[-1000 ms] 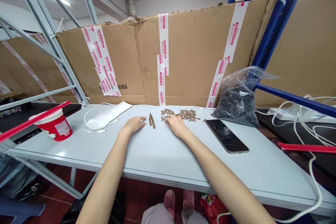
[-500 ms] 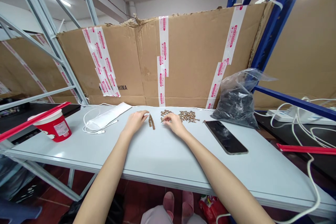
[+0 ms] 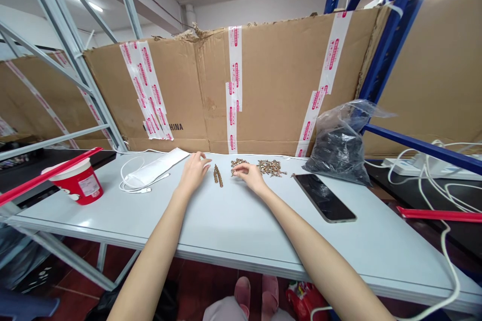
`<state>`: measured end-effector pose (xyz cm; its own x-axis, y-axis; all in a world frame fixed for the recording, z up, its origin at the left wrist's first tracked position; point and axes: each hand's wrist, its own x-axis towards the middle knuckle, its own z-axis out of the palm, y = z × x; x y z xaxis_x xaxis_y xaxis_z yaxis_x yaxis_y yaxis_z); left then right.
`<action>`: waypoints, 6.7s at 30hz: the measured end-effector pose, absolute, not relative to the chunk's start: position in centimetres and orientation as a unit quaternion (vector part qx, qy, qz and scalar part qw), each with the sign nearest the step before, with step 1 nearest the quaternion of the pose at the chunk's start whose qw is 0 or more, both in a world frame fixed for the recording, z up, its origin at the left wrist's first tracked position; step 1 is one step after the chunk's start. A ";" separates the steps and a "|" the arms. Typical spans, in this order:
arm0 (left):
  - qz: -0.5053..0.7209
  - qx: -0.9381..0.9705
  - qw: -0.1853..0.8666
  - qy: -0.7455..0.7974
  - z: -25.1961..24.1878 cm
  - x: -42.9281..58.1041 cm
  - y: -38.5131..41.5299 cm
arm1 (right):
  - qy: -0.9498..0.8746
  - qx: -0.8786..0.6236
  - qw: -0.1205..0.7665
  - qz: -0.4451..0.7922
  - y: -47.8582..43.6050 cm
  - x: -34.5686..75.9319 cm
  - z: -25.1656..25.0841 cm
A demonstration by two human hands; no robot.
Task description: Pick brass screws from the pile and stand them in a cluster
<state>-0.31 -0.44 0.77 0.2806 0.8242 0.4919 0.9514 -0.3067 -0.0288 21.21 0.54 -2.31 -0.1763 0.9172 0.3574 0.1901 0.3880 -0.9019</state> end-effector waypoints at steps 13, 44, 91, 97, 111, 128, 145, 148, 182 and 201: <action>0.001 -0.777 0.084 -0.624 -0.7 -1.2 -0.2 | -0.682 -0.415 0.484 0.357 0.5 21.2 -2.2; -0.026 -0.770 0.090 -0.632 -0.3 -1.7 -0.1 | -0.697 -0.419 0.471 0.342 0.0 21.3 -1.8; -0.271 -0.880 0.206 -0.332 0.0 4.0 -1.6 | -0.562 -0.330 0.513 0.558 -0.1 20.9 -1.8; -0.230 -0.881 0.202 -0.362 0.1 4.0 -1.7 | -0.531 -0.345 0.521 0.572 -0.7 21.0 -1.3; -0.128 -0.876 0.235 -0.402 -0.1 3.7 -1.9 | -0.521 -0.360 0.512 0.580 -0.5 20.7 -1.8; -0.157 -0.876 0.200 -0.409 0.1 3.5 -2.0 | -0.527 -0.336 0.506 0.594 -0.3 20.5 -2.3; -0.175 -0.875 0.162 -0.421 0.4 3.7 -2.3 | -0.513 -0.330 0.521 0.596 -0.3 20.5 -2.1; -0.178 -0.880 0.153 -0.413 0.4 3.8 -2.4 | -0.506 -0.334 0.527 0.596 -0.1 20.7 -2.3; -0.278 -0.870 0.164 -0.374 -0.5 3.0 -1.3 | -0.478 -0.375 0.547 0.576 -0.5 21.0 -1.5; -0.360 -0.853 0.015 -0.377 1.0 2.5 -1.6 | -0.608 -0.348 0.493 0.517 -0.5 20.5 -2.0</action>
